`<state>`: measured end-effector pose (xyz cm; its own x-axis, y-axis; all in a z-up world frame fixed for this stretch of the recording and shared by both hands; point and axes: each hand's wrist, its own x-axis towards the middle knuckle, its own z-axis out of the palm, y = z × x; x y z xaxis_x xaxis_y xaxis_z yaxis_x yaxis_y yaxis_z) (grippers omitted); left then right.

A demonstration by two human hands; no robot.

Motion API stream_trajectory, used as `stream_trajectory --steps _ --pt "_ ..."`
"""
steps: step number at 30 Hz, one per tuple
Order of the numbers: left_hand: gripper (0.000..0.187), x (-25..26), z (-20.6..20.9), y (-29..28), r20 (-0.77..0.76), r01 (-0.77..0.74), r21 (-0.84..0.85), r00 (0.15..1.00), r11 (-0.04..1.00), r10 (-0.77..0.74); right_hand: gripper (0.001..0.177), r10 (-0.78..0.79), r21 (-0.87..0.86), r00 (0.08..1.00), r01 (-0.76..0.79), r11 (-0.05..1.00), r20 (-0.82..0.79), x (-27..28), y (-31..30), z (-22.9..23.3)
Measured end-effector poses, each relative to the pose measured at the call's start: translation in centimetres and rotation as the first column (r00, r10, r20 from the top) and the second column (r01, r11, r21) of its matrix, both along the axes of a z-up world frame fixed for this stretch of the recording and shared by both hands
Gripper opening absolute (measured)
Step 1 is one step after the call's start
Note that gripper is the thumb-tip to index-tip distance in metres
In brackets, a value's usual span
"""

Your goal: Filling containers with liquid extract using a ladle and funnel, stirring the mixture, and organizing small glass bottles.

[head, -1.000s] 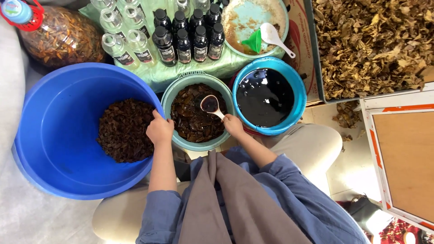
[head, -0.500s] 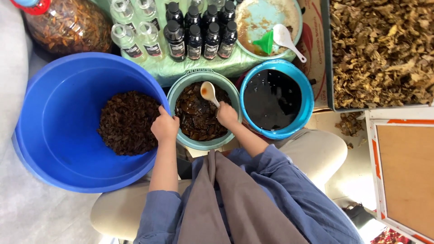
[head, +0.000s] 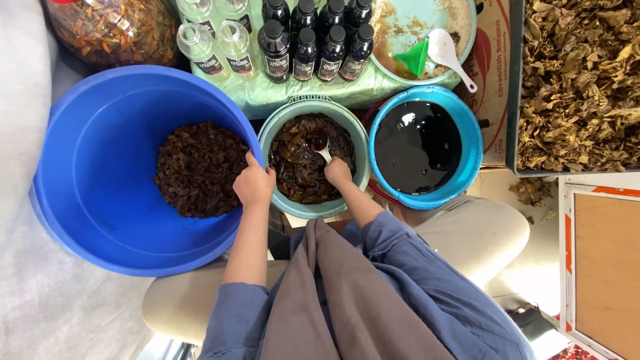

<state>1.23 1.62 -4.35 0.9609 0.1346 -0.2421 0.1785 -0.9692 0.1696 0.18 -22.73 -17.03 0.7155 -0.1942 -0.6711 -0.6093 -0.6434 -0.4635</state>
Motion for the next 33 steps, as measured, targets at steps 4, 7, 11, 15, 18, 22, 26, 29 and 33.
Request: stream_trajectory --steps 4,7,11,15,18,22,26,29,33 --pt "0.055 0.0 0.2 -0.1 0.008 0.002 -0.009 1.000 1.000 -0.002 0.045 -0.024 0.032 0.999 0.023 0.999 0.024 -0.3 -0.7 -1.6" --pt "0.057 0.1 0.1 -0.3 0.020 -0.015 -0.025 1.000 1.000 0.015 0.041 -0.150 0.150 0.986 0.138 0.979 0.071 -0.6 -1.7 1.5" --pt "0.060 0.1 -0.1 -0.2 0.017 -0.019 0.011 1.000 1.000 0.019 0.039 -0.125 0.151 0.986 0.108 0.983 0.110 -1.4 -3.0 4.4" --pt "0.060 0.1 0.3 -0.3 0.014 -0.025 0.014 1.000 1.000 0.025 0.040 -0.124 0.209 0.979 0.089 0.974 0.164 -2.2 -4.8 6.0" --pt "0.057 0.2 1.2 -0.4 0.008 -0.023 0.007 1.000 1.000 0.023 0.033 -0.167 0.250 0.968 0.117 0.961 0.189 -3.4 -7.4 3.3" --pt "0.058 0.6 0.0 0.1 0.017 0.007 0.013 1.000 1.000 -0.007 0.030 -0.257 0.238 0.950 0.212 0.948 0.175 -5.7 -10.1 6.5" --pt "0.057 0.6 -0.4 0.1 0.040 -0.026 0.010 0.999 1.000 0.026 0.032 -0.353 0.169 0.919 0.326 0.930 0.173 -7.6 -14.7 5.2" --pt "0.055 0.7 0.0 0.1 0.040 -0.025 0.008 0.999 1.000 0.024 0.027 -0.410 0.144 0.891 0.387 0.911 0.194 -8.4 -17.5 4.8" --pt "0.057 0.8 -1.0 0.4 0.040 -0.033 0.011 0.999 0.999 0.033 0.035 -0.261 -0.064 0.941 0.280 0.958 0.216 -8.5 -20.5 2.1"
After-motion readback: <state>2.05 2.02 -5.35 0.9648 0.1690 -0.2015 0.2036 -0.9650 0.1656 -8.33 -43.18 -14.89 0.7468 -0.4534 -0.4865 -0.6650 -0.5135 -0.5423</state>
